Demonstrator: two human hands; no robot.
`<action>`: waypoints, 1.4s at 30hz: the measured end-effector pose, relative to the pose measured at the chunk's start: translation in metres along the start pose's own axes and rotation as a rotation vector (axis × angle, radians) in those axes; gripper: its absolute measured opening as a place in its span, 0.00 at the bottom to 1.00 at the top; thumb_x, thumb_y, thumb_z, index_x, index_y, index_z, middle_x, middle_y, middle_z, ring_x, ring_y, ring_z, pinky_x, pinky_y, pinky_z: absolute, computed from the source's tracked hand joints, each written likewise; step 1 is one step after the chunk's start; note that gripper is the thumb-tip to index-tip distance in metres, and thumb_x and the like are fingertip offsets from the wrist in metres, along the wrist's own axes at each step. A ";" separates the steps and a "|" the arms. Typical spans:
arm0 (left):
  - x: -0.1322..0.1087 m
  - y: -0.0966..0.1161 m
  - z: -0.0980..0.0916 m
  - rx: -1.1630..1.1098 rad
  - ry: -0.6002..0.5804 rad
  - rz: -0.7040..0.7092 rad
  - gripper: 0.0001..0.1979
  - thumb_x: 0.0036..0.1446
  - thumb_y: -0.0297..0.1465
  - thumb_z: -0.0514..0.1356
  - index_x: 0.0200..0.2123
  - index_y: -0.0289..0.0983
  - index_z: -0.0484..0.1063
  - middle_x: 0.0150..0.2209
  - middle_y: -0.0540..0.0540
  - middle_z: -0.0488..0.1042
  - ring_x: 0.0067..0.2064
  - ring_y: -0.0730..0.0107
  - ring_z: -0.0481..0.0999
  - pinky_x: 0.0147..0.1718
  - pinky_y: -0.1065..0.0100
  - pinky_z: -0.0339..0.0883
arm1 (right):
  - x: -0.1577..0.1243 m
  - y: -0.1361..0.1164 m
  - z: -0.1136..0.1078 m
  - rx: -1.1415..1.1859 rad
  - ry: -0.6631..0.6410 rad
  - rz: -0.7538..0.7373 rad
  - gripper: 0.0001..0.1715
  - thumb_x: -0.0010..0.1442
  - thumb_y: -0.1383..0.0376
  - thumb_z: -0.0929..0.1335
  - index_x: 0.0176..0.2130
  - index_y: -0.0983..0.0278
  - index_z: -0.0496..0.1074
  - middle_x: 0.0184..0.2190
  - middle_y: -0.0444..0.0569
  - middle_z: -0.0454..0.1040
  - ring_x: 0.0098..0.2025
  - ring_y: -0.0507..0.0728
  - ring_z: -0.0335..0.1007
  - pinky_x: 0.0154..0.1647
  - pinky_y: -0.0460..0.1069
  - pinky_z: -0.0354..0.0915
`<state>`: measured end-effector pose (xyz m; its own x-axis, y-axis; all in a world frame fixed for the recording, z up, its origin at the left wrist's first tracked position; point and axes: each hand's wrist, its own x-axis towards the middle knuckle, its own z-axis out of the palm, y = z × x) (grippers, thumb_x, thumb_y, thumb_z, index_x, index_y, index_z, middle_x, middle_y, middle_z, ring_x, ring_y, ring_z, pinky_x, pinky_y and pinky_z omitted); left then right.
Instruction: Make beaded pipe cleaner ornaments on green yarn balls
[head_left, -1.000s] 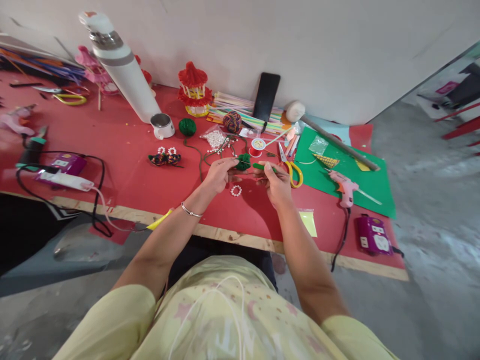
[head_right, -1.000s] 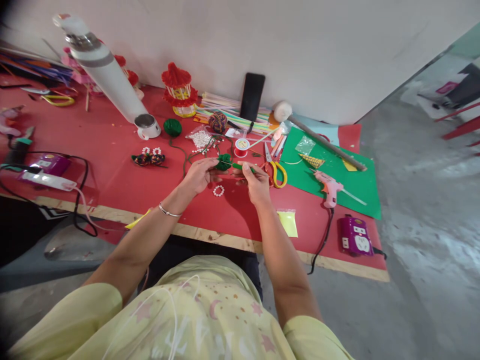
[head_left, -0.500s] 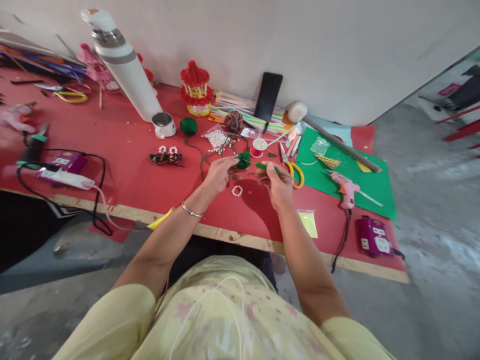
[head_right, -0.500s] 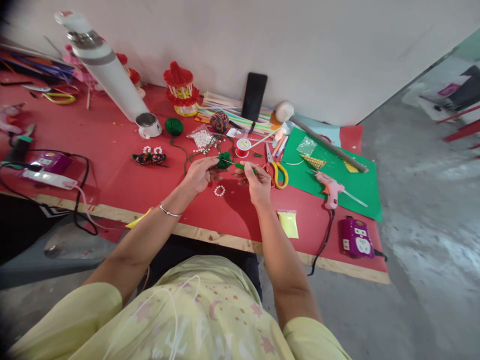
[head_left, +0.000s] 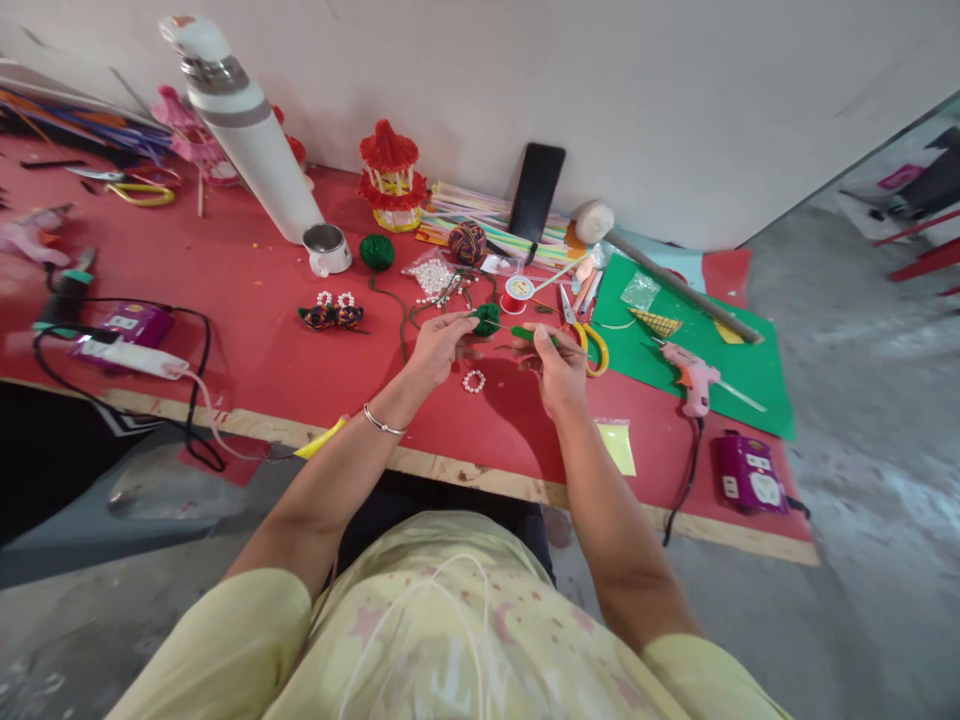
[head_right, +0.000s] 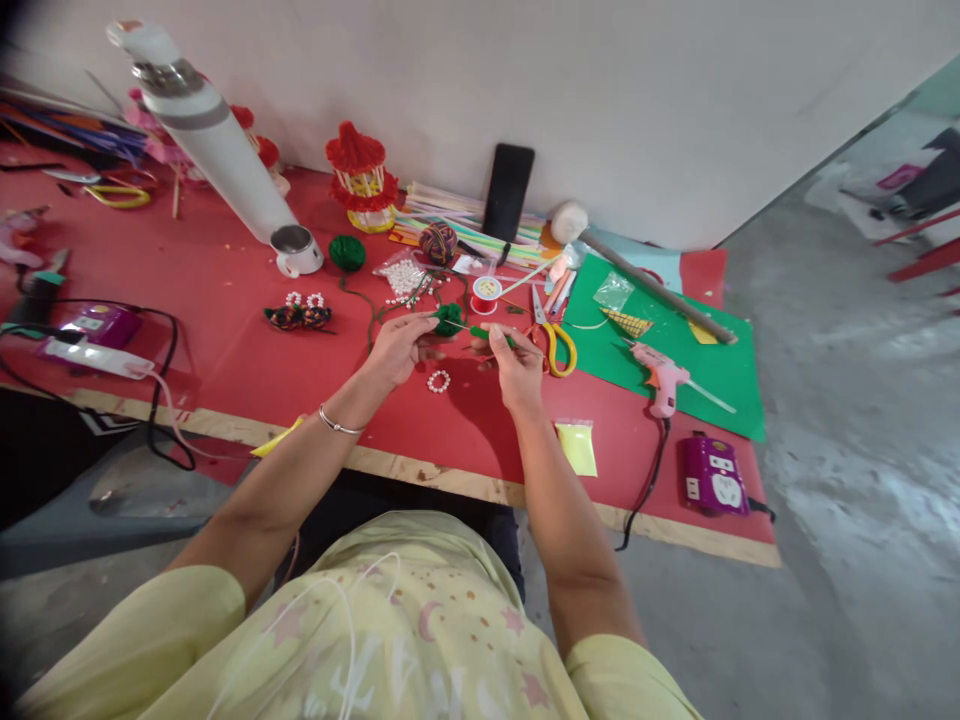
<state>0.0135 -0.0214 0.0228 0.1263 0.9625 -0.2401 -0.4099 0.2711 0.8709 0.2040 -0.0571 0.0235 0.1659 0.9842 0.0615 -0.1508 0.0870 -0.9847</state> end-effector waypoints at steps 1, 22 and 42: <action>0.000 0.000 0.000 0.005 0.003 0.000 0.13 0.54 0.34 0.69 0.39 0.32 0.78 0.40 0.39 0.83 0.39 0.60 0.85 0.26 0.70 0.77 | 0.000 0.000 0.000 -0.003 0.000 0.002 0.22 0.59 0.44 0.74 0.44 0.57 0.81 0.33 0.46 0.84 0.36 0.59 0.83 0.28 0.51 0.76; 0.001 -0.004 -0.001 0.000 0.006 -0.015 0.12 0.54 0.35 0.69 0.38 0.32 0.80 0.40 0.39 0.83 0.40 0.58 0.85 0.30 0.66 0.80 | 0.005 0.006 0.002 0.115 -0.015 0.116 0.26 0.55 0.43 0.76 0.43 0.57 0.79 0.31 0.45 0.84 0.33 0.57 0.83 0.27 0.49 0.75; 0.001 -0.003 -0.001 -0.056 0.040 -0.038 0.09 0.54 0.30 0.66 0.36 0.30 0.80 0.40 0.38 0.84 0.39 0.58 0.85 0.27 0.69 0.77 | 0.003 0.007 0.004 0.096 0.016 0.082 0.24 0.55 0.44 0.76 0.42 0.59 0.81 0.30 0.45 0.84 0.34 0.58 0.83 0.30 0.50 0.77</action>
<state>0.0145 -0.0209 0.0197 0.1070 0.9509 -0.2905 -0.4553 0.3065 0.8359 0.1995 -0.0534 0.0177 0.1646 0.9861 -0.0221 -0.2572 0.0213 -0.9661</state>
